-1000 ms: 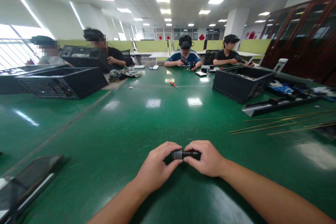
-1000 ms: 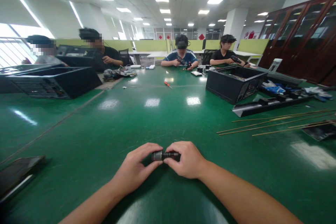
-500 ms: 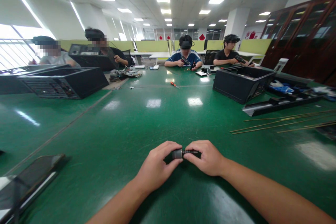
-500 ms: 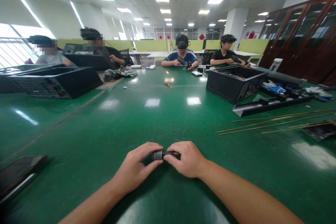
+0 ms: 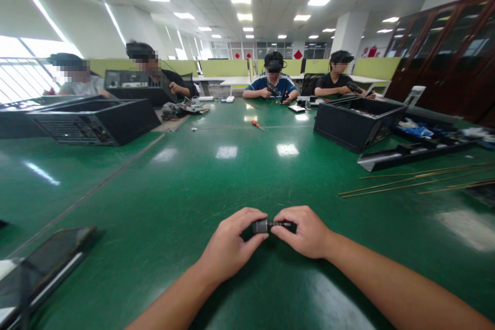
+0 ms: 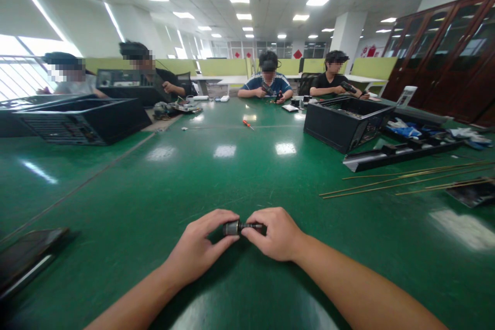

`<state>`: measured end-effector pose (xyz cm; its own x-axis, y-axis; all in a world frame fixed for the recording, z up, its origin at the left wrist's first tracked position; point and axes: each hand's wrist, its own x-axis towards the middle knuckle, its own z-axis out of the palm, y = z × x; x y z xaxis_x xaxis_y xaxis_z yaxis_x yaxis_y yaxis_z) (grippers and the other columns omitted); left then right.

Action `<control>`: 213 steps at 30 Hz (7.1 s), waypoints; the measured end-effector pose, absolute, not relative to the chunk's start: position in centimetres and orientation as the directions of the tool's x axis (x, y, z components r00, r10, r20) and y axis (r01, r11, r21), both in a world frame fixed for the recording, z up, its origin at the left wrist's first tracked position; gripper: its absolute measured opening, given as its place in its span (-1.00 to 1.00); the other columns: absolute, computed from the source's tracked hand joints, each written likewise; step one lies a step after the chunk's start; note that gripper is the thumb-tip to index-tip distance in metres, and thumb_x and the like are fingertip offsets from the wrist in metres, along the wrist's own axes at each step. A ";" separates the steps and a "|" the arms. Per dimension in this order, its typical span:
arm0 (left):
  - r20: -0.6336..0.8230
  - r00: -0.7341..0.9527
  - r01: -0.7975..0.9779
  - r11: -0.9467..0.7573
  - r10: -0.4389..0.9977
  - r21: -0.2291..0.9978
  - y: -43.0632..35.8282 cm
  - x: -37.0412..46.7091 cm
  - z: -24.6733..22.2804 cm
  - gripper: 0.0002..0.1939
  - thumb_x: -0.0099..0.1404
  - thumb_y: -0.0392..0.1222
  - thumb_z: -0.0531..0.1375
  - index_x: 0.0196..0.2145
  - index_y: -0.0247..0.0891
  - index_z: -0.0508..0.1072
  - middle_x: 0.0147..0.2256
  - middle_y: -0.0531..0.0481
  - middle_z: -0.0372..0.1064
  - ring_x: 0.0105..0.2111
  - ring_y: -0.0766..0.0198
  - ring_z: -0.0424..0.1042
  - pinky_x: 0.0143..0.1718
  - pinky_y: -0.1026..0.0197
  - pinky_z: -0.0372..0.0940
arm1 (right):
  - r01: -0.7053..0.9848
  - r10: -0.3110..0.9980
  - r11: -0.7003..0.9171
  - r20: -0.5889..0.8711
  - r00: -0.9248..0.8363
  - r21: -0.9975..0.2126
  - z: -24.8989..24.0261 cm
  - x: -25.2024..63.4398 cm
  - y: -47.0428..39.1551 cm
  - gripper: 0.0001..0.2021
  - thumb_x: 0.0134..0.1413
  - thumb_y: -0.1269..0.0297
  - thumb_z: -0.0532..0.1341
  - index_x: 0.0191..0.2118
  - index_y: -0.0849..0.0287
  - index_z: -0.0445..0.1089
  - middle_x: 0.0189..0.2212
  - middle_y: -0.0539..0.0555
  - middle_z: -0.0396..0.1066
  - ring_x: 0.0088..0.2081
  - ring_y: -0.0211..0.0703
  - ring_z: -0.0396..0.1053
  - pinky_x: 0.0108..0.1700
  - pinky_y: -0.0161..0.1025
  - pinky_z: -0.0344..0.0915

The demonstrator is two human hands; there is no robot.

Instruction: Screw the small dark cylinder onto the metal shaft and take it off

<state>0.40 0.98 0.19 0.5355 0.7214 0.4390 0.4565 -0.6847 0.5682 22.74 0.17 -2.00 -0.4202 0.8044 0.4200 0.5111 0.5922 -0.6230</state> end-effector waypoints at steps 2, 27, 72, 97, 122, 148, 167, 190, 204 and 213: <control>0.437 0.537 0.456 -0.684 0.722 0.570 1.0 0.4 0.2 -0.75 0.25 -0.29 0.27 -0.09 -0.16 0.46 -0.16 -0.01 0.50 -0.15 0.26 0.49 -0.06 0.20 0.40 | 0.512 0.807 0.588 0.417 -0.418 -0.626 -2.0 22.7 0.2 -0.84 0.21 0.21 0.22 -0.32 0.16 0.49 -0.43 0.01 0.50 -0.37 -0.20 0.44 -0.27 -0.29 0.25; 0.444 0.540 0.445 -0.691 0.715 0.570 0.8 0.3 0.5 -0.76 0.26 -0.28 0.26 -0.10 -0.17 0.46 -0.17 -0.02 0.50 -0.16 0.26 0.49 -0.08 0.20 0.41 | 0.506 0.780 0.625 0.444 -0.441 -0.595 -1.9 22.9 0.1 -0.83 0.21 0.21 0.21 -0.33 0.16 0.47 -0.46 0.03 0.47 -0.40 -0.19 0.41 -0.29 -0.29 0.24; 0.541 0.513 0.445 -0.745 0.667 0.496 1.1 0.0 0.5 -0.74 0.25 -0.26 0.28 -0.08 -0.17 0.49 -0.16 -0.06 0.52 -0.15 0.23 0.52 -0.07 0.20 0.44 | 0.487 0.774 0.631 0.458 -0.436 -0.603 -1.4 23.5 0.3 -0.86 0.20 0.24 0.22 -0.35 0.15 0.46 -0.43 0.05 0.50 -0.38 -0.16 0.44 -0.25 -0.26 0.28; 0.557 0.521 0.433 -0.763 0.646 0.480 1.3 -0.1 0.3 -0.69 0.23 -0.30 0.30 -0.05 -0.15 0.47 -0.14 -0.02 0.51 -0.13 0.28 0.50 -0.05 0.25 0.41 | 0.474 0.753 0.658 0.485 -0.445 -0.586 -1.7 23.8 0.4 -0.86 0.20 0.24 0.22 -0.34 0.16 0.45 -0.44 0.04 0.49 -0.40 -0.19 0.41 -0.28 -0.29 0.24; 0.570 0.516 0.437 -0.769 0.639 0.466 1.4 -0.4 0.4 -0.68 0.24 -0.30 0.30 -0.04 -0.15 0.46 -0.14 -0.03 0.51 -0.13 0.28 0.50 -0.05 0.24 0.42 | 0.466 0.752 0.658 0.495 -0.435 -0.591 -1.3 23.9 0.4 -0.88 0.18 0.27 0.23 -0.35 0.16 0.46 -0.46 0.03 0.49 -0.41 -0.19 0.42 -0.29 -0.29 0.25; 0.550 0.493 0.472 -0.738 0.674 0.482 1.4 -0.6 0.8 -0.72 0.25 -0.27 0.27 -0.06 -0.17 0.49 -0.14 -0.06 0.51 -0.12 0.23 0.51 -0.05 0.18 0.44 | 0.490 0.753 0.658 0.502 -0.426 -0.571 -1.3 24.5 0.8 -0.84 0.19 0.24 0.22 -0.35 0.18 0.47 -0.47 0.05 0.48 -0.42 -0.19 0.42 -0.31 -0.29 0.26; 0.557 0.491 0.462 -0.742 0.670 0.486 1.5 -0.8 0.9 -0.73 0.28 -0.24 0.26 -0.05 -0.17 0.49 -0.13 -0.08 0.51 -0.13 0.22 0.51 -0.06 0.17 0.45 | 0.484 0.750 0.661 0.502 -0.430 -0.573 -1.4 24.7 0.9 -0.85 0.20 0.23 0.22 -0.32 0.17 0.48 -0.45 0.06 0.51 -0.41 -0.18 0.44 -0.29 -0.28 0.30; 0.556 0.480 0.517 -0.731 0.679 0.446 1.6 -1.1 1.2 -0.74 0.27 -0.23 0.26 -0.06 -0.17 0.47 -0.15 -0.06 0.51 -0.12 0.19 0.51 -0.03 0.14 0.43 | 0.474 0.764 0.645 0.499 -0.409 -0.599 -1.0 25.0 1.0 -0.87 0.19 0.26 0.24 -0.33 0.16 0.48 -0.44 0.05 0.52 -0.40 -0.18 0.45 -0.27 -0.28 0.32; 0.458 0.083 0.560 -0.421 0.885 0.713 4.6 -4.2 0.0 -0.60 0.37 -0.14 0.09 0.13 -0.24 0.29 0.02 -0.17 0.38 0.04 0.13 0.39 0.18 0.00 0.20 | 0.496 0.823 0.560 0.379 -0.422 -0.664 -2.8 25.3 1.4 -0.79 0.22 0.18 0.20 -0.34 0.17 0.50 -0.48 0.02 0.49 -0.42 -0.17 0.42 -0.31 -0.26 0.24; 0.338 -0.219 0.657 -0.118 0.915 0.745 5.5 -14.4 0.0 -0.53 0.31 -0.01 0.07 0.10 -0.29 0.27 -0.04 -0.20 0.46 -0.03 0.09 0.46 0.10 0.01 0.28 | 0.512 0.810 0.563 0.310 -0.497 -0.649 -2.7 24.6 0.9 -0.77 0.21 0.16 0.19 -0.31 0.18 0.52 -0.43 0.05 0.51 -0.39 -0.15 0.42 -0.28 -0.26 0.23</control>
